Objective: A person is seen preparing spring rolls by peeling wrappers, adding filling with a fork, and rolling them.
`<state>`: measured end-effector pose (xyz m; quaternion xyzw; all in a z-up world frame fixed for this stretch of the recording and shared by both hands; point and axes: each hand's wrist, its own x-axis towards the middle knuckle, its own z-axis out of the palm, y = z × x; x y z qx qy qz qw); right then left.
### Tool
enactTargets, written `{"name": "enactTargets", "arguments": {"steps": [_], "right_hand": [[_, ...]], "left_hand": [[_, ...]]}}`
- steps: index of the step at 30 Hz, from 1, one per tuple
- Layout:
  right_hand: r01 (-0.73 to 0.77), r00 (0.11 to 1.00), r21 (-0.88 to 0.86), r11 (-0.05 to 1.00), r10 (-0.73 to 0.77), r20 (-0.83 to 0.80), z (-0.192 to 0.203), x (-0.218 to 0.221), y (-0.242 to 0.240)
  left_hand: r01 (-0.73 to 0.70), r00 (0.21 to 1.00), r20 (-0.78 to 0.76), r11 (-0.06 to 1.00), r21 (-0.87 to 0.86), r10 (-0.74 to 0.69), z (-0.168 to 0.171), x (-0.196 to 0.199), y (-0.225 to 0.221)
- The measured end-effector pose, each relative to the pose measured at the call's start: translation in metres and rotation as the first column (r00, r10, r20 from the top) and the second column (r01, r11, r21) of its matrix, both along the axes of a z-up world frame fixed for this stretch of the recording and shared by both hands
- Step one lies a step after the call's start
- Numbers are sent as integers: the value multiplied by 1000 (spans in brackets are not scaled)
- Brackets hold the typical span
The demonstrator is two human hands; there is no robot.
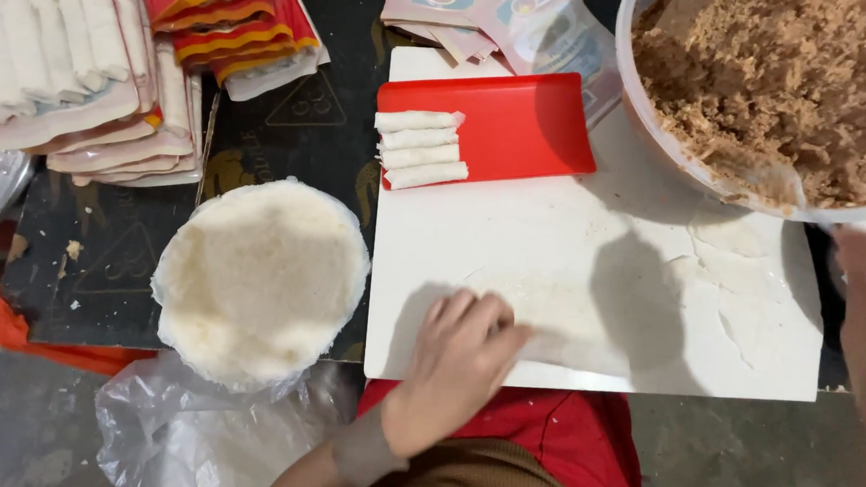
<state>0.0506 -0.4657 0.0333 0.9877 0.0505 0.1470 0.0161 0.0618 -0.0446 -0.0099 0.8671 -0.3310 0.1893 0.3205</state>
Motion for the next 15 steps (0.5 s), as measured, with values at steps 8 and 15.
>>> {"name": "enactTargets", "arguments": {"steps": [8, 15], "right_hand": [[-131, 977, -303, 944, 175, 125, -10, 2, 132], [-450, 888, 147, 881, 459, -30, -74, -53, 193]], "left_hand": [[22, 996, 78, 986, 168, -35, -9, 18, -4], [170, 985, -32, 973, 154, -167, -7, -25, 13]]}}
